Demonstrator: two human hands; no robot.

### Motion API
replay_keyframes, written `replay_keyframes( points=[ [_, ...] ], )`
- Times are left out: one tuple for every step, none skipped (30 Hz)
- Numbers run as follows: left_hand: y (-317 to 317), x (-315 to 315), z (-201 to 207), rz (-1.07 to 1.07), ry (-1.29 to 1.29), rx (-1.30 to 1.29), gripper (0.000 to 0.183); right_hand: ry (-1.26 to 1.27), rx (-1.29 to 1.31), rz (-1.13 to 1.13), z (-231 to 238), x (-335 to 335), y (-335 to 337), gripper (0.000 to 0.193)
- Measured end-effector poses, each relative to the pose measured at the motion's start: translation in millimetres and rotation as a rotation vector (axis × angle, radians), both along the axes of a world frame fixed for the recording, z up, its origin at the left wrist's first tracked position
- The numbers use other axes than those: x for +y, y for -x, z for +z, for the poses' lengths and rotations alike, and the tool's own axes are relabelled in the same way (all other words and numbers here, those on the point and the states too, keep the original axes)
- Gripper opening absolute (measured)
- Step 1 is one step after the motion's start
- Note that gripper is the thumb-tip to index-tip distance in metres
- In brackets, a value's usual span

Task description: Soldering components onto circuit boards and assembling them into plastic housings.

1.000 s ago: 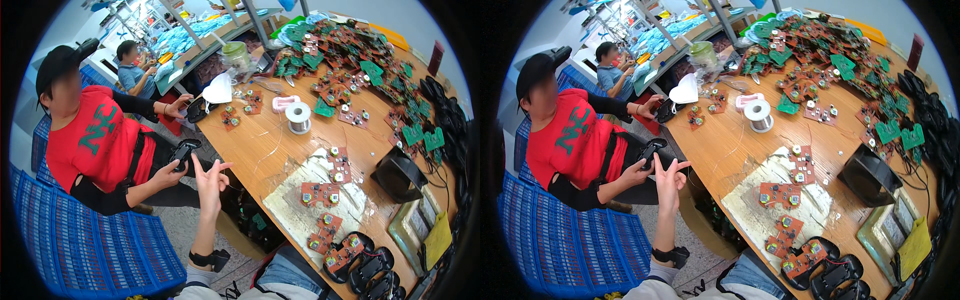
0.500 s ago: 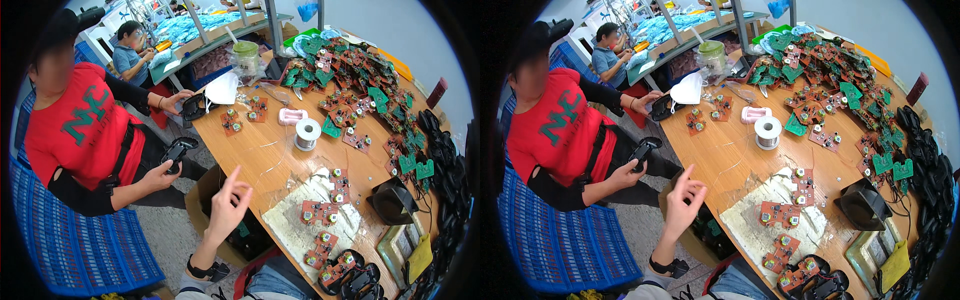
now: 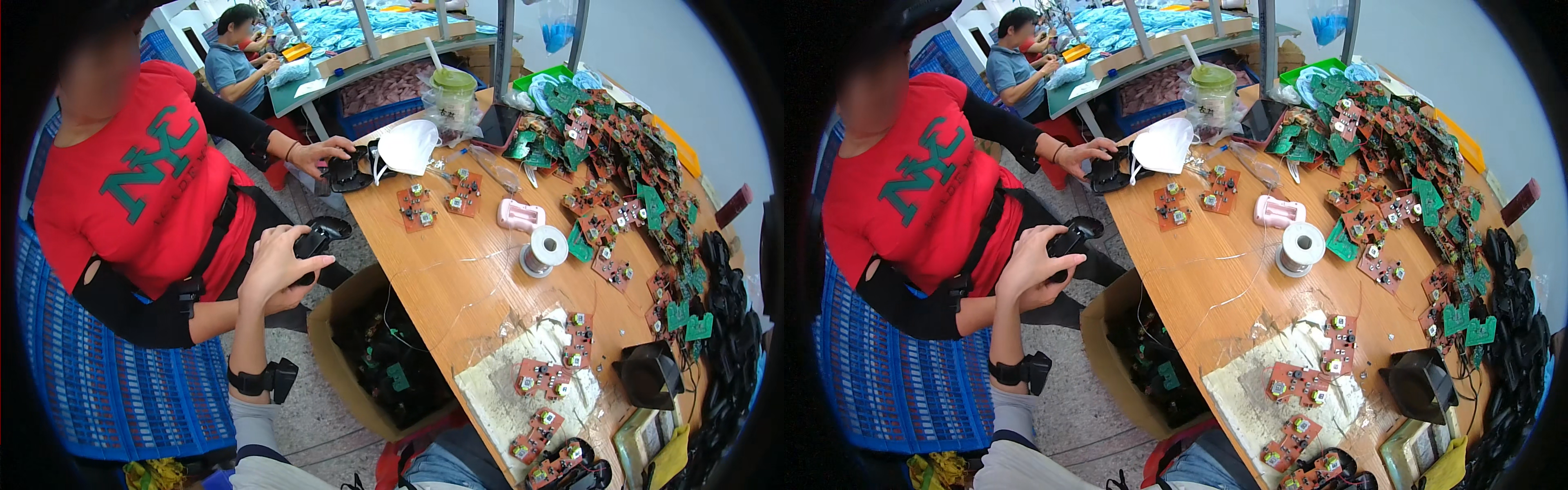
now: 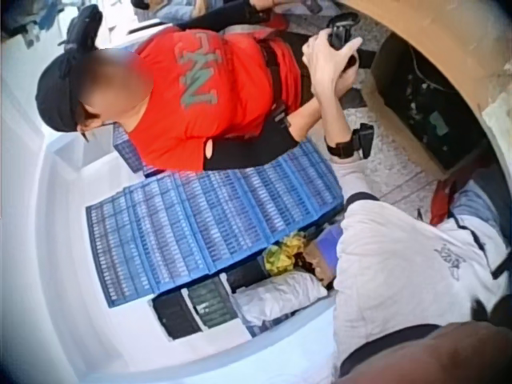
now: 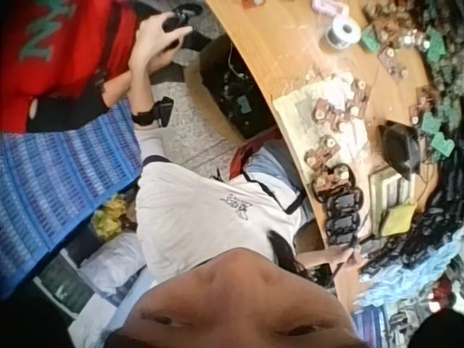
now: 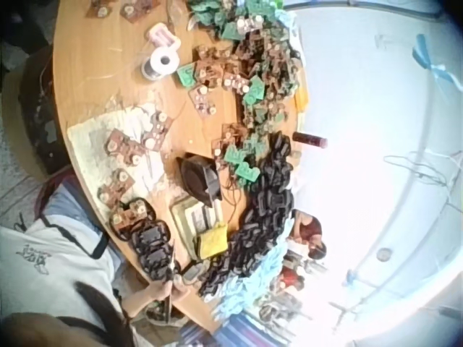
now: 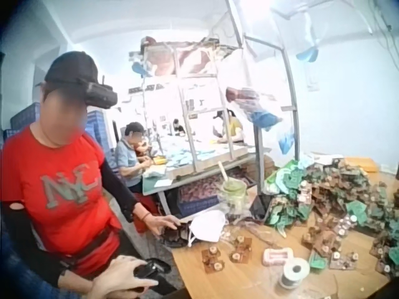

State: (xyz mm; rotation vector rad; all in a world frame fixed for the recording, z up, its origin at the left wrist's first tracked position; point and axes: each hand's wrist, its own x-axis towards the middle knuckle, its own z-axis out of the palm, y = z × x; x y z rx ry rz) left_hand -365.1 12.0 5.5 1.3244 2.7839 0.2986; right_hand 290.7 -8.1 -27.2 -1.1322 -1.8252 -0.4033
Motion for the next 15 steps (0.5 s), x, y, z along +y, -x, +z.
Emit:
replay_keyframes(
  points=[
    [0.5,0.0,-2.6,-0.01,0.006,0.021,0.068,0.001,-0.002,0.007,-14.8,3.1,-10.1,0.01],
    [-0.2,1.9,-2.9,-0.029,0.011,0.044,0.067,0.006,0.023,0.012,-15.6,4.8,-9.6,0.01],
    [-0.5,3.6,-5.1,-0.018,-0.004,0.068,0.066,0.01,0.047,0.018,-16.0,5.9,-9.1,0.01],
    [-0.9,6.4,-4.4,-0.019,-0.005,0.064,0.066,0.014,0.069,0.024,-16.1,6.4,-8.8,0.011],
    [1.2,8.7,-1.9,-0.009,0.011,0.016,0.065,0.018,0.094,0.032,-17.0,8.3,-5.8,0.011],
    [2.9,10.1,-0.8,0.001,0.027,-0.033,0.064,0.022,0.118,0.039,-17.9,10.1,-3.2,0.011],
    [4.1,10.3,-1.4,0.001,0.025,-0.035,0.064,0.025,0.142,0.046,-18.7,11.6,-1.0,0.011],
    [6.0,9.5,-1.8,0.015,0.024,-0.044,0.064,0.028,0.167,0.054,-19.6,13.5,2.1,0.011],
    [7.1,9.4,-2.3,0.029,0.023,-0.053,0.064,0.031,0.192,0.06,-20.5,15.3,5.0,0.012],
    [7.4,10.2,-2.3,0.027,0.019,-0.054,0.064,0.033,0.217,0.066,-21.4,17.0,7.5,0.012],
    [7.1,11.5,-2.0,0.007,0.025,-0.043,0.062,0.034,0.241,0.07,-22.2,18.5,9.8,0.012],
    [7.3,12.8,-1.5,-0.012,0.031,-0.031,0.061,0.036,0.267,0.076,-23.5,20.8,12.6,0.012],
    [7.6,17.9,-1.2,-0.015,0.027,-0.031,0.061,0.037,0.293,0.081,-24.8,23.1,15.3,0.012],
    [6.9,22.2,3.1,0.005,-0.055,-0.028,0.059,0.045,0.325,0.094,-25.7,27.1,16.5,0.013],
    [8.4,26.7,7.6,0.024,-0.138,-0.024,0.057,0.053,0.357,0.107,-26.4,31.0,17.6,0.013]
  ],
)
